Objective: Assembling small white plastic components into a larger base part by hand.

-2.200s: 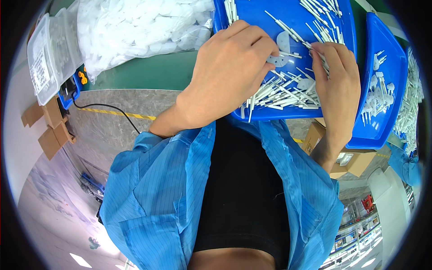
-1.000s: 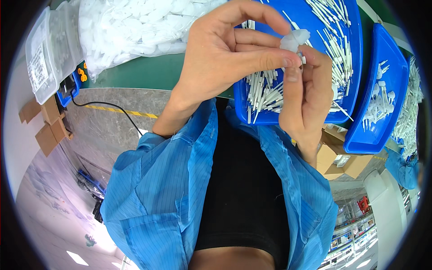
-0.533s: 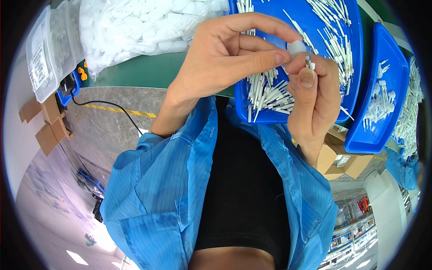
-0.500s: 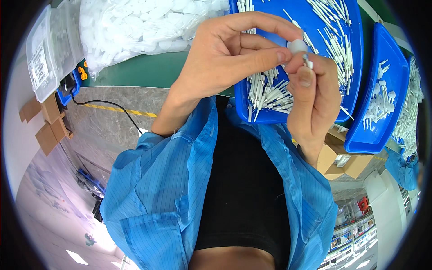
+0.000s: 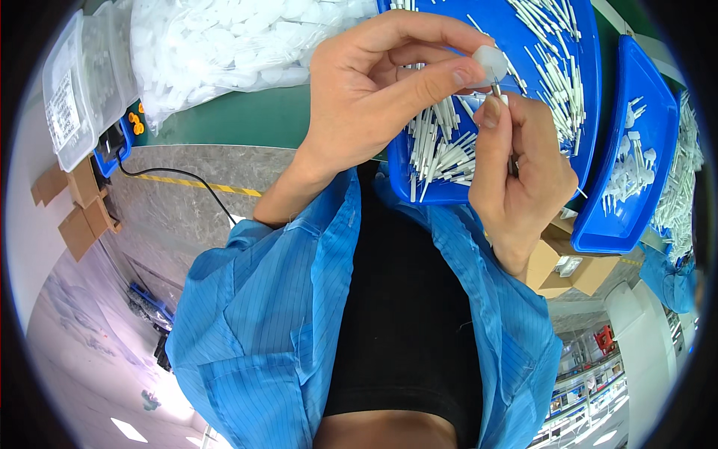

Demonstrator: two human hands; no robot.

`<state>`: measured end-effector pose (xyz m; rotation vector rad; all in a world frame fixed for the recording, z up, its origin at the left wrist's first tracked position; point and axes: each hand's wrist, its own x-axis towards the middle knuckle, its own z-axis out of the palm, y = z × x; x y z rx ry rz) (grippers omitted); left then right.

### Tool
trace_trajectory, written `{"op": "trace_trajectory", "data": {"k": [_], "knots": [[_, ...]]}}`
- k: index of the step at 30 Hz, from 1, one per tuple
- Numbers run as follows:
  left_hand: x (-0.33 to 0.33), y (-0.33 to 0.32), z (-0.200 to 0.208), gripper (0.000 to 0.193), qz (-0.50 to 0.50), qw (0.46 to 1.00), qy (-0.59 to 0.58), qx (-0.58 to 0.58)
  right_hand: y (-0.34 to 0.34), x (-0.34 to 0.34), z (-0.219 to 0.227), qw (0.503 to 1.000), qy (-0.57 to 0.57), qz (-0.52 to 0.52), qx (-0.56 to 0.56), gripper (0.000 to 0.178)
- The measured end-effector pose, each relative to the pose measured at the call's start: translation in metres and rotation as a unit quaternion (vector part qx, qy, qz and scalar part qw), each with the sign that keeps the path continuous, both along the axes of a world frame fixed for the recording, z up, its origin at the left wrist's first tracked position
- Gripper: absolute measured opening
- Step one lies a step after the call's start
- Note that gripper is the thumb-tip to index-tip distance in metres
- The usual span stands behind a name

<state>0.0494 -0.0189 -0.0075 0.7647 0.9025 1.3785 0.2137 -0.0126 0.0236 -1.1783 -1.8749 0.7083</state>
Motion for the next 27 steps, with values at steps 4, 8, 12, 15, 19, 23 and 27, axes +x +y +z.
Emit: {"op": "trace_trajectory", "data": {"k": [4, 8, 12, 15, 19, 23, 27], "knots": [[0.003, 0.002, -0.008, 0.026, 0.039, 0.996, -0.002, 0.083, -0.001, 0.000, 0.006, 1.000, -0.027, -0.004, 0.003, 0.008], [-0.003, 0.002, -0.004, 0.025, 0.035, 0.996, 0.069, 0.055, -0.001, 0.004, 0.016, 0.992, 0.006, 0.018, -0.128, 0.007], [-0.003, 0.007, -0.007, 0.020, 0.060, 0.971, 0.140, 0.182, 0.002, 0.005, 0.020, 0.994, -0.016, 0.014, -0.110, 0.005], [0.000, 0.006, 0.000, 0.020, 0.049, 0.974, 0.139, 0.173, 0.001, 0.006, 0.020, 0.996, -0.028, 0.018, -0.081, 0.005], [0.002, 0.005, 0.001, 0.020, 0.043, 0.979, 0.099, 0.171, 0.006, 0.008, 0.022, 0.993, -0.012, 0.042, -0.108, 0.005], [-0.004, 0.006, -0.002, 0.021, 0.024, 0.981, 0.064, 0.180, 0.009, 0.011, 0.022, 0.978, 0.023, 0.118, -0.173, 0.022], [-0.007, 0.003, -0.002, 0.025, -0.015, 0.991, 0.017, 0.132, 0.010, 0.020, 0.006, 0.858, 0.297, 0.180, -0.377, 0.015]]}}
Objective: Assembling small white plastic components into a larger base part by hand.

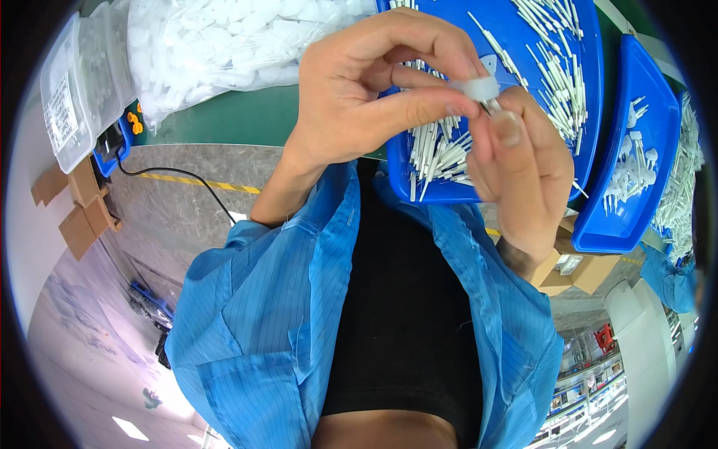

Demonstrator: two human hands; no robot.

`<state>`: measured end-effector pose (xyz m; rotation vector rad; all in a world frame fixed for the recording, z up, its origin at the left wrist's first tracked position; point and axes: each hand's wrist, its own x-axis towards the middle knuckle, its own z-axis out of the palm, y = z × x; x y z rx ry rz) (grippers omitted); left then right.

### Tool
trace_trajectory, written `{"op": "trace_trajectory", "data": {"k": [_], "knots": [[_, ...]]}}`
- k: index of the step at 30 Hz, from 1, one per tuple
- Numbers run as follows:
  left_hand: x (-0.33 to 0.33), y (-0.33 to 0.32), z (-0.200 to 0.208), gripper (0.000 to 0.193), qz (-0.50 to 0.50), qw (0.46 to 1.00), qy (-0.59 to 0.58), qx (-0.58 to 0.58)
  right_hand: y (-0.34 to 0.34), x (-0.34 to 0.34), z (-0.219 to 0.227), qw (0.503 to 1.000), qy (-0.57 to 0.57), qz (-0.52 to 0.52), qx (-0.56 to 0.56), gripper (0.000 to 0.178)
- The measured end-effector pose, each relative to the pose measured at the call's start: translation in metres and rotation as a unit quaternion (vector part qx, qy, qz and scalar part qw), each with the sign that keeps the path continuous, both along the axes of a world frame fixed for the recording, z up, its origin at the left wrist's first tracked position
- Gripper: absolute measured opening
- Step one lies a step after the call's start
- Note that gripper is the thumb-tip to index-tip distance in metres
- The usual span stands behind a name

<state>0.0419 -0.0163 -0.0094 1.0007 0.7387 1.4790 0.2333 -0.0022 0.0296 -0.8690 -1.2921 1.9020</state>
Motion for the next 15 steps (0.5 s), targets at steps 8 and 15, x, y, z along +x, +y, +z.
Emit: {"op": "trace_trajectory", "data": {"k": [8, 15], "knots": [[-0.014, 0.011, -0.001, 0.021, 0.062, 0.961, 0.193, 0.185, -0.014, -0.020, 0.001, 0.894, -0.234, -0.140, 0.354, 0.013], [-0.014, 0.015, -0.003, 0.022, 0.041, 0.936, 0.247, 0.248, -0.018, -0.025, 0.008, 0.832, -0.288, -0.167, 0.444, 0.014]]}}
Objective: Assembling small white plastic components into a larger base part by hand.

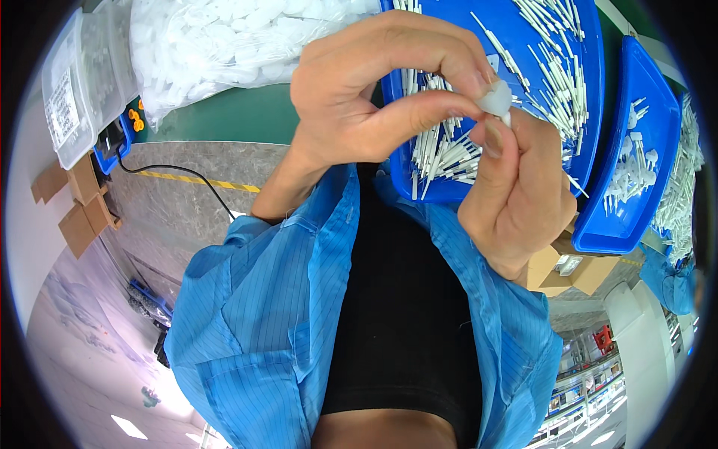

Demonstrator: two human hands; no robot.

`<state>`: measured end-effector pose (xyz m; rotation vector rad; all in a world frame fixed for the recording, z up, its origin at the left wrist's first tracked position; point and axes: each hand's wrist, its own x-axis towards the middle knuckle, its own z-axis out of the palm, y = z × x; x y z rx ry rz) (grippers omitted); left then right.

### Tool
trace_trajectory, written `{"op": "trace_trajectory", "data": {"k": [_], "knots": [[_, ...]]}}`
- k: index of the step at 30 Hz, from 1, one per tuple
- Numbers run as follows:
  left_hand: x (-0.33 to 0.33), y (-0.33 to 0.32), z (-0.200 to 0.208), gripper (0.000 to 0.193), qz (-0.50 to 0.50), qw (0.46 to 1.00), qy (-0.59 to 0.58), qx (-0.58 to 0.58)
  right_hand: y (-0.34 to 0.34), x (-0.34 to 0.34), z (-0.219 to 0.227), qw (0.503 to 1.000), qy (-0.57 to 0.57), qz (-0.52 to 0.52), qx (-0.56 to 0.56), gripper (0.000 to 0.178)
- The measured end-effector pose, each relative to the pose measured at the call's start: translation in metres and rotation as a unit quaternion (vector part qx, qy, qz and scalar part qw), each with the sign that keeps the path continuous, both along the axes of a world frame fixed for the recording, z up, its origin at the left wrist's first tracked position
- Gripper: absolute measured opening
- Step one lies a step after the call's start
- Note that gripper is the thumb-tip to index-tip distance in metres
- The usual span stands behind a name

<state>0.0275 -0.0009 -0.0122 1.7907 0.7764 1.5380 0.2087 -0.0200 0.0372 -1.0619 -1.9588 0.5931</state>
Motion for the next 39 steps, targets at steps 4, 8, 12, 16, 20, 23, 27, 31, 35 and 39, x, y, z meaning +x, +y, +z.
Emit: {"op": "trace_trajectory", "data": {"k": [4, 8, 12, 16, 20, 23, 27, 31, 35, 39], "knots": [[0.008, -0.001, 0.004, 0.032, -0.016, 0.999, -0.042, 0.004, 0.001, 0.006, -0.004, 0.994, 0.058, 0.044, -0.085, 0.017], [0.010, 0.004, 0.014, 0.032, -0.021, 0.998, -0.059, -0.008, -0.006, 0.009, -0.013, 0.978, 0.154, 0.028, -0.136, 0.015], [0.008, 0.004, 0.016, 0.021, -0.017, 1.000, 0.011, 0.012, -0.010, 0.027, -0.014, 0.897, 0.254, 0.066, -0.356, 0.009], [0.013, -0.001, 0.015, 0.014, 0.002, 1.000, -0.015, -0.022, -0.010, 0.032, -0.006, 0.908, 0.218, 0.085, -0.347, 0.008], [0.022, -0.009, 0.007, 0.018, -0.034, 0.983, -0.161, -0.085, -0.013, 0.016, 0.000, 0.999, 0.000, 0.030, -0.029, 0.009], [0.016, -0.006, 0.002, 0.028, -0.109, 0.980, -0.166, -0.025, -0.009, 0.013, -0.014, 1.000, 0.025, 0.005, 0.001, 0.009], [0.008, -0.005, 0.006, 0.044, -0.011, 0.997, -0.027, 0.065, 0.002, 0.015, -0.021, 0.997, 0.014, 0.074, 0.019, 0.020], [0.010, -0.009, 0.006, 0.050, 0.074, 0.982, 0.058, 0.164, 0.007, 0.010, -0.027, 0.993, 0.073, 0.062, 0.063, 0.020], [0.014, -0.012, 0.001, 0.045, 0.127, 0.975, 0.039, 0.177, 0.008, 0.008, -0.024, 0.993, 0.063, 0.061, 0.075, 0.021], [0.011, -0.013, 0.001, 0.042, 0.143, 0.956, 0.087, 0.242, 0.012, 0.007, -0.023, 0.993, 0.062, 0.064, 0.074, 0.022]]}}
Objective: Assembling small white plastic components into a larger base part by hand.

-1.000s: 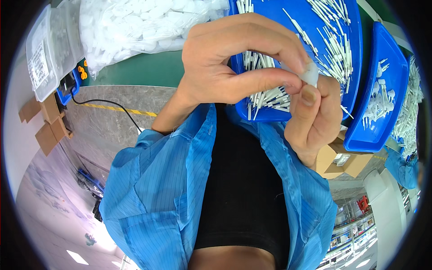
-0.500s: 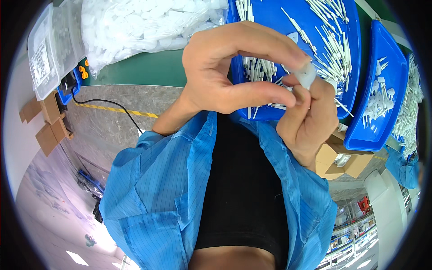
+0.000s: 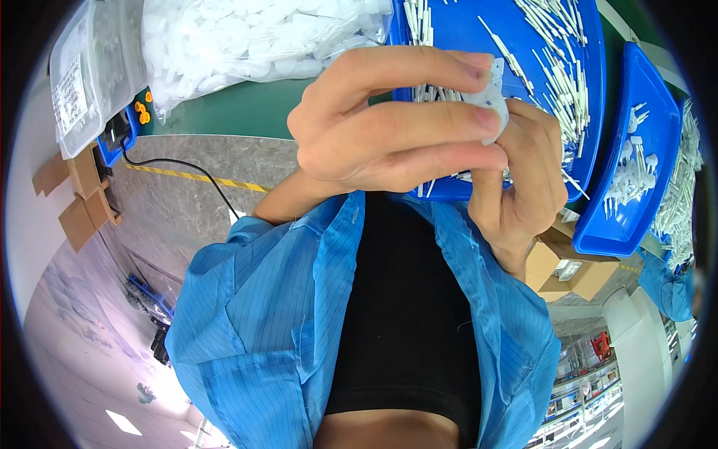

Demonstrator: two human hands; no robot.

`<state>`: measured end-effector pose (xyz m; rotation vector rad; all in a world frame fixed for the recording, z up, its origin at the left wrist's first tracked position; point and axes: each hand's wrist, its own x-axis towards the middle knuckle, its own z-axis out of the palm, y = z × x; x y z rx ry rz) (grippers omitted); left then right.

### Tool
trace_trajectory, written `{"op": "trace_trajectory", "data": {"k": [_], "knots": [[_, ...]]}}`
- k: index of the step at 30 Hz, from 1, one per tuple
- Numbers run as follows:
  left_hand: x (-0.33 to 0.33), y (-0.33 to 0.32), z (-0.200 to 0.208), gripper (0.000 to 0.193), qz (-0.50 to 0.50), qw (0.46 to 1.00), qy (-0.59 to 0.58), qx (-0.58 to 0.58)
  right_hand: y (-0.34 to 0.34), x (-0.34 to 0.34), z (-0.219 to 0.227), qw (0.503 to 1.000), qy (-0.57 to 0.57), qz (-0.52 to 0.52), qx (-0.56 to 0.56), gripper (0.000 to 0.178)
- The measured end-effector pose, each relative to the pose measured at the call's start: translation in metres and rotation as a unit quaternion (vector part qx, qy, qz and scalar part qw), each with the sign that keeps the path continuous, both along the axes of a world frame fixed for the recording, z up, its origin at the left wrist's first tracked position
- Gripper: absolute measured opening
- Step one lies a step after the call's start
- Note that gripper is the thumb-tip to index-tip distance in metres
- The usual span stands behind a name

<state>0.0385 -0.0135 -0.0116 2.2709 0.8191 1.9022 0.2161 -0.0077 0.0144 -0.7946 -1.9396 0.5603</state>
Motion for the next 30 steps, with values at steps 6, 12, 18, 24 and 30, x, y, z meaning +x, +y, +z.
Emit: {"op": "trace_trajectory", "data": {"k": [6, 12, 18, 24, 30], "knots": [[-0.003, -0.002, 0.008, 0.043, 0.038, 0.998, 0.033, -0.035, -0.002, -0.002, 0.002, 0.999, -0.028, -0.019, -0.002, 0.026], [-0.005, -0.005, 0.027, 0.041, 0.034, 0.988, 0.048, -0.144, 0.000, 0.002, -0.007, 0.998, -0.043, -0.034, 0.039, 0.029], [-0.009, 0.003, 0.007, 0.048, -0.011, 0.998, 0.069, -0.006, -0.008, 0.004, 0.001, 0.997, -0.064, -0.045, 0.003, 0.031], [0.004, -0.005, -0.020, 0.052, 0.050, 0.996, -0.060, -0.030, -0.006, 0.000, -0.002, 0.999, -0.043, -0.013, 0.008, 0.031], [0.008, -0.009, 0.007, 0.036, -0.010, 0.968, -0.098, -0.229, -0.005, 0.002, -0.004, 0.999, -0.044, -0.025, -0.011, 0.030]]}}
